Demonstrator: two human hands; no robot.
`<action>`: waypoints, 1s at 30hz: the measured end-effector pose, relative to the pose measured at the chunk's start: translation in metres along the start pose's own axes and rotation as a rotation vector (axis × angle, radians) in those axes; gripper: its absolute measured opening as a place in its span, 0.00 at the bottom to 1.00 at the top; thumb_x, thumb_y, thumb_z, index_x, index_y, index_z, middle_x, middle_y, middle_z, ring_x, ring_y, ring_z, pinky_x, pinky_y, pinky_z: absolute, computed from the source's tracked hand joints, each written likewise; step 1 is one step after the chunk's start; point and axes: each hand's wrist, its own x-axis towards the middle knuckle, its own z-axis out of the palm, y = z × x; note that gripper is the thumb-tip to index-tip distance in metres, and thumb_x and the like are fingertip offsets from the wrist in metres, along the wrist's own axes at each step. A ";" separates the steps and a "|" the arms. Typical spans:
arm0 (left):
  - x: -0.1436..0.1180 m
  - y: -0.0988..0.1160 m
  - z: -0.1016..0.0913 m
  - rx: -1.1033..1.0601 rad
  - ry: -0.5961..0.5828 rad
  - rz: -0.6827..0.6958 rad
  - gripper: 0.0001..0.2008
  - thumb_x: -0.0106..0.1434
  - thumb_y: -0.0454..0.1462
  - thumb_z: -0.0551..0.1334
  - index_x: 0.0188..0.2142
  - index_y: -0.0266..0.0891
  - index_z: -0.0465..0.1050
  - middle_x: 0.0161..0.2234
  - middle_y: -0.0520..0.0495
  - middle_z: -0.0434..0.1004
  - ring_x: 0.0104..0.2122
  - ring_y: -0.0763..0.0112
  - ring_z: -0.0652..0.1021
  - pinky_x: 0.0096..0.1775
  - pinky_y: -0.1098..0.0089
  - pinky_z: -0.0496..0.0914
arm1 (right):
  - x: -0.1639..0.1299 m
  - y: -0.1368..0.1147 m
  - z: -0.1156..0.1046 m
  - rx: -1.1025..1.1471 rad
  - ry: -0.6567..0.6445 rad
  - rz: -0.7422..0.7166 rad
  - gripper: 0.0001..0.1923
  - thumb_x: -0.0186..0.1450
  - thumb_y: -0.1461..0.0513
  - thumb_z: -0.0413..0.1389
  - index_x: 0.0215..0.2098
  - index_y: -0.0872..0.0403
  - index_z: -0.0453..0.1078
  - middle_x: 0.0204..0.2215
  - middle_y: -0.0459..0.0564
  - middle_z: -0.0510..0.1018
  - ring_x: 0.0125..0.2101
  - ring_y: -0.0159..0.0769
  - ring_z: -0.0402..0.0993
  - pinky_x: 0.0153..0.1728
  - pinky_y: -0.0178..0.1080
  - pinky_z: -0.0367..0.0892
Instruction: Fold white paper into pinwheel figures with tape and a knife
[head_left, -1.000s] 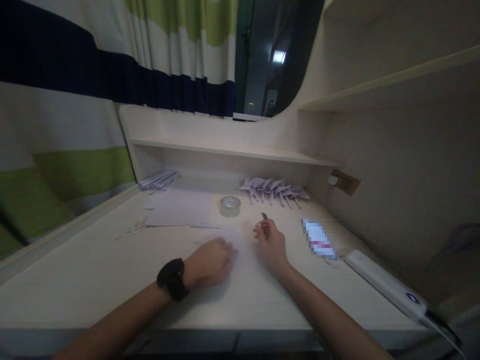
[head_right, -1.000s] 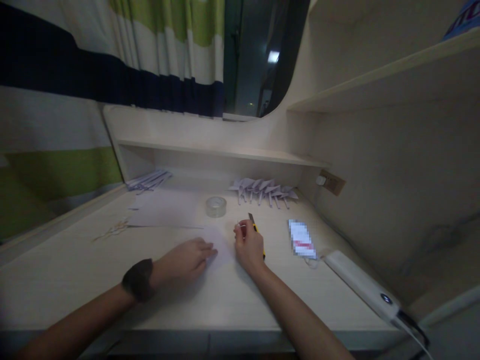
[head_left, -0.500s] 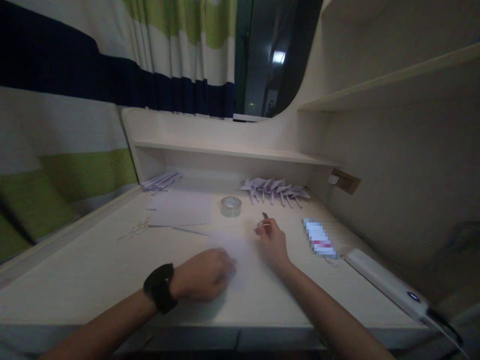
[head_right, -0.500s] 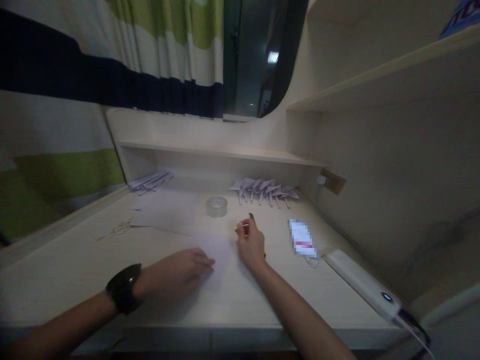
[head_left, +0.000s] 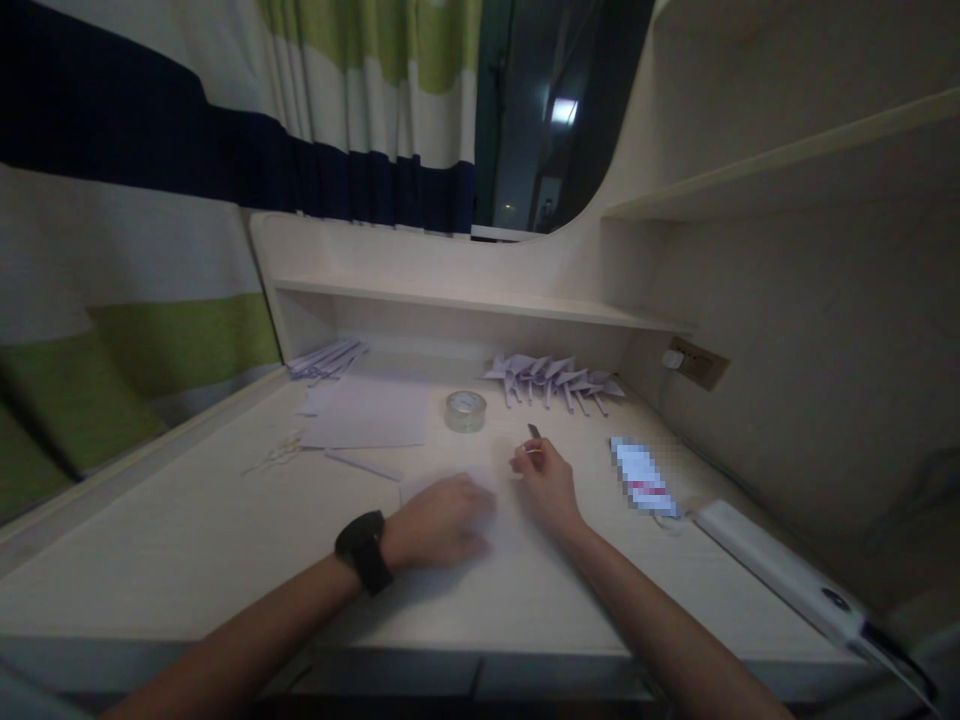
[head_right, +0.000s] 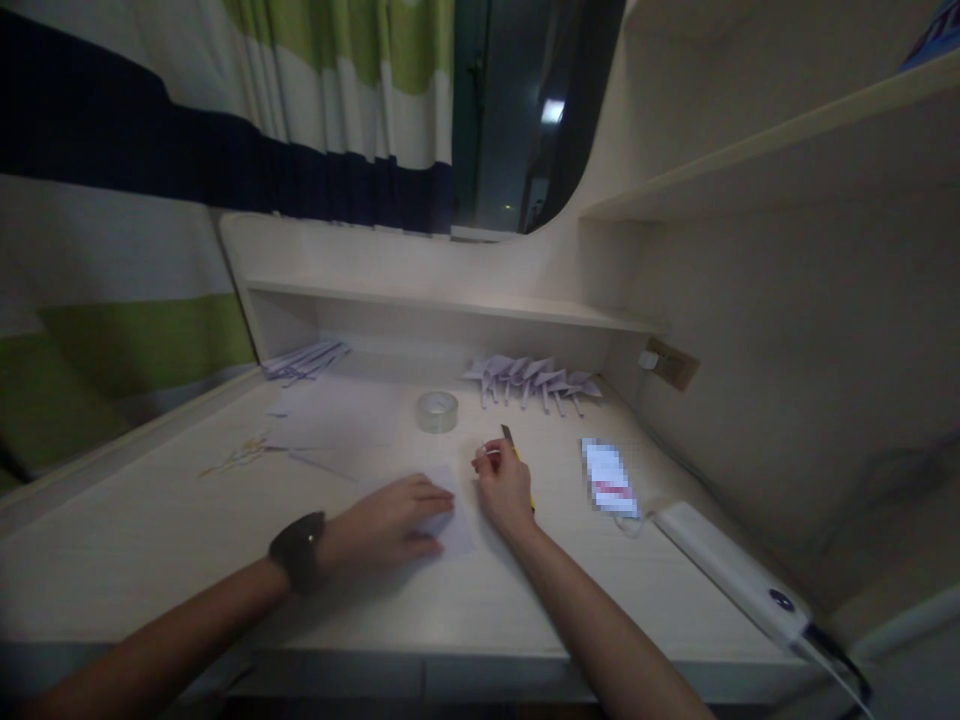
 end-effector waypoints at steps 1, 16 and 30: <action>0.003 -0.001 0.000 0.000 -0.015 0.011 0.12 0.57 0.43 0.63 0.38 0.40 0.72 0.39 0.44 0.75 0.40 0.61 0.74 0.43 0.64 0.66 | 0.000 0.001 0.000 -0.001 -0.001 -0.007 0.08 0.62 0.57 0.50 0.35 0.53 0.64 0.26 0.49 0.79 0.28 0.37 0.76 0.31 0.37 0.67; 0.015 0.000 0.039 0.381 0.014 0.147 0.10 0.65 0.35 0.54 0.29 0.36 0.71 0.29 0.46 0.74 0.33 0.65 0.74 0.36 0.65 0.67 | 0.003 -0.019 -0.023 0.484 -0.400 0.409 0.14 0.48 0.57 0.65 0.27 0.57 0.71 0.31 0.52 0.78 0.33 0.38 0.73 0.29 0.36 0.65; 0.009 0.011 0.027 0.236 0.056 -0.261 0.17 0.60 0.49 0.59 0.34 0.36 0.75 0.33 0.40 0.77 0.36 0.58 0.76 0.37 0.62 0.68 | 0.003 -0.021 -0.026 0.601 -0.412 0.504 0.14 0.48 0.60 0.68 0.29 0.56 0.71 0.36 0.53 0.78 0.37 0.39 0.75 0.34 0.39 0.71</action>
